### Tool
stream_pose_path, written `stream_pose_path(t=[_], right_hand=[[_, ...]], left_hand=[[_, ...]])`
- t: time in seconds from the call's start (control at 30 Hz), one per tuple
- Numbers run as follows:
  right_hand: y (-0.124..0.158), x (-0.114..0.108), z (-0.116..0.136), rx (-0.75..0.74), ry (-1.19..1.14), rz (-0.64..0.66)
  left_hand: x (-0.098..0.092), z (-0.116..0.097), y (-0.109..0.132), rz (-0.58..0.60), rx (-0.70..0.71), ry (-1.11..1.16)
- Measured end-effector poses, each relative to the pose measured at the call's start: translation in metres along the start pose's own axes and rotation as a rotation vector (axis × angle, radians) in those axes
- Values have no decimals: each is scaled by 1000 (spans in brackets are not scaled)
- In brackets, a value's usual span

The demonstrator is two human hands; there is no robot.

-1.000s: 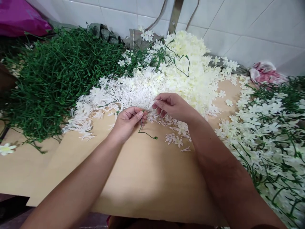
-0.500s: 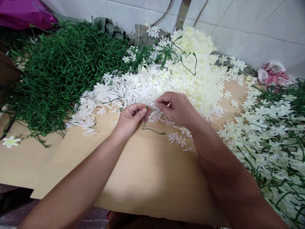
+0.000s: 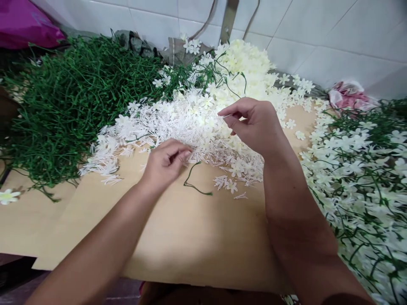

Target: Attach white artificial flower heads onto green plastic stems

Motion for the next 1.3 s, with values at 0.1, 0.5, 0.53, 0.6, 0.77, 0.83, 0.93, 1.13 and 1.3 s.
stream_pose_path(t=[0.1, 0.5, 0.53, 0.6, 0.77, 0.83, 0.93, 1.13, 1.3], right_hand=[[0, 2, 3, -9, 16, 27], [11, 23, 18, -52, 65, 235], [12, 26, 18, -58, 69, 235], [14, 34, 18, -51, 77, 244], [18, 52, 16, -17, 106, 231], [19, 57, 14, -10, 131, 223], [19, 62, 9, -6, 147, 213], [21, 68, 6, -7, 56, 210], [20, 67, 5, 5, -172, 200]], left_hand=[[7, -7, -12, -27, 6, -250], [21, -8, -31, -44, -257, -115], [18, -4, -28, -53, -328, -47], [15, 2, -22, -74, -438, 86], [13, 13, -17, -95, -477, 243], [12, 15, -18, -92, -446, 257], [12, 16, -19, -80, -422, 277], [16, 14, -19, -25, -409, 359], [13, 11, -20, -31, -442, 452]])
Point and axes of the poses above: each hand's wrist, its own y-axis away from the middle knuckle, its own x-axis out of the palm, z = x × y, the point moved 7 cm from there along -y, towards the middle knuckle, and after that the axes turned 7 degrees about -z, right-handed, at the moved point
